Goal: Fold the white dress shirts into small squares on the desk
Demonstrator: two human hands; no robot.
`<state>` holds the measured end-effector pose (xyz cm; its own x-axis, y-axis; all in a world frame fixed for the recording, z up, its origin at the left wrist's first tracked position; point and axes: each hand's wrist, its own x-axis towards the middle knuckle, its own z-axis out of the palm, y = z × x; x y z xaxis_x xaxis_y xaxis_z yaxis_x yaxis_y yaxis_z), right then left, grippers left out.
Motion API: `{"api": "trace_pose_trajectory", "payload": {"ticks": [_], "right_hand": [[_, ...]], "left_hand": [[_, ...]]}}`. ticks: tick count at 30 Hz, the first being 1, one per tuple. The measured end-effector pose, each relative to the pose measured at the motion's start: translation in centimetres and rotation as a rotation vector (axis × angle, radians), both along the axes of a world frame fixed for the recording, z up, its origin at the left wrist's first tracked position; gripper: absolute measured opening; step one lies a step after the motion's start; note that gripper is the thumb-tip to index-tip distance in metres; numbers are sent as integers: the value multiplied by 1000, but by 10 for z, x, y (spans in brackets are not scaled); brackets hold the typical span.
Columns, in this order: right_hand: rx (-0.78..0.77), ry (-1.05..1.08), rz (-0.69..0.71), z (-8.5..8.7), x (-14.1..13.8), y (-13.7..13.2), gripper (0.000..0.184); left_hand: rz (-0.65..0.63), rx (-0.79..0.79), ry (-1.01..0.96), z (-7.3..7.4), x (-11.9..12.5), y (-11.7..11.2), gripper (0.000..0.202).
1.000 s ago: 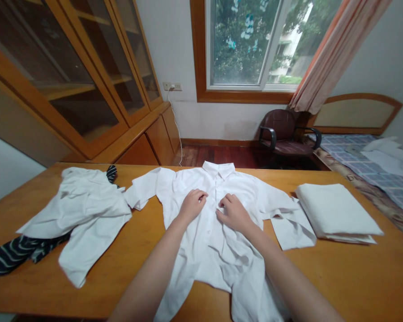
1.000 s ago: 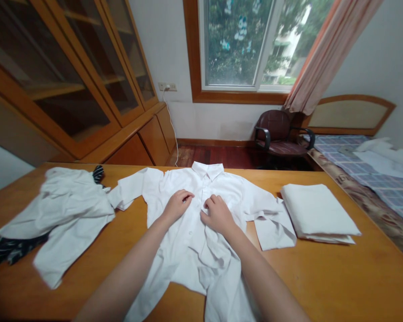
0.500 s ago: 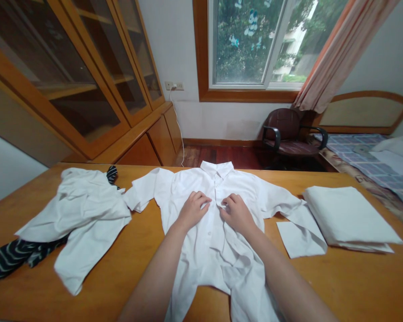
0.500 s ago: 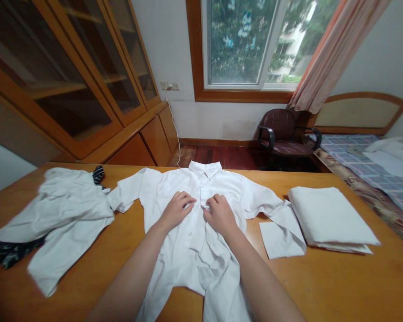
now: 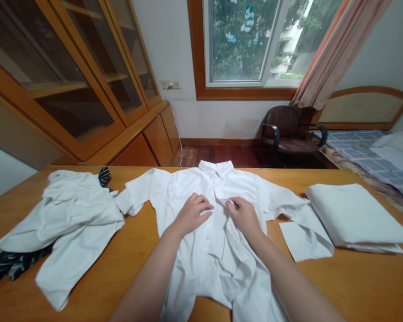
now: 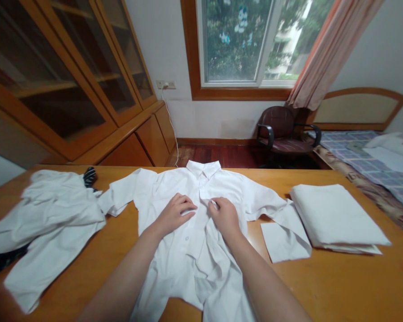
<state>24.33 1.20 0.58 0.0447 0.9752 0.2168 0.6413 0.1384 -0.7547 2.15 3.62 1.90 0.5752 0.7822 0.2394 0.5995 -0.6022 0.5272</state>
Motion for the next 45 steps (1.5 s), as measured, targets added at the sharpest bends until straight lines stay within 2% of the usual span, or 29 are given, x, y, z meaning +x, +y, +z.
{"api": "trace_pose_trajectory", "payload": {"ticks": [6, 12, 17, 20, 27, 39, 45], "right_hand": [[-44, 88, -47, 2, 0, 0, 24], [-12, -26, 33, 0, 0, 2, 22], [24, -173, 110, -4, -1, 3, 14], [48, -191, 118, -5, -1, 3, 14], [78, -101, 101, -3, -2, 2, 15], [126, 84, 77, -1, -6, 0, 14], [167, 94, 53, 3, -7, -2, 14]], "left_hand": [[-20, -64, -98, -6, 0, 2, 19], [-3, -132, -160, -7, 1, 3, 17], [-9, -79, -159, -9, 2, 5, 15], [-18, -43, -149, -11, 2, 7, 15], [-31, 34, -119, -13, 2, 8, 13], [-23, 220, -67, -7, 7, 3, 10], [-19, 302, -94, -6, 9, 2, 11]]}}
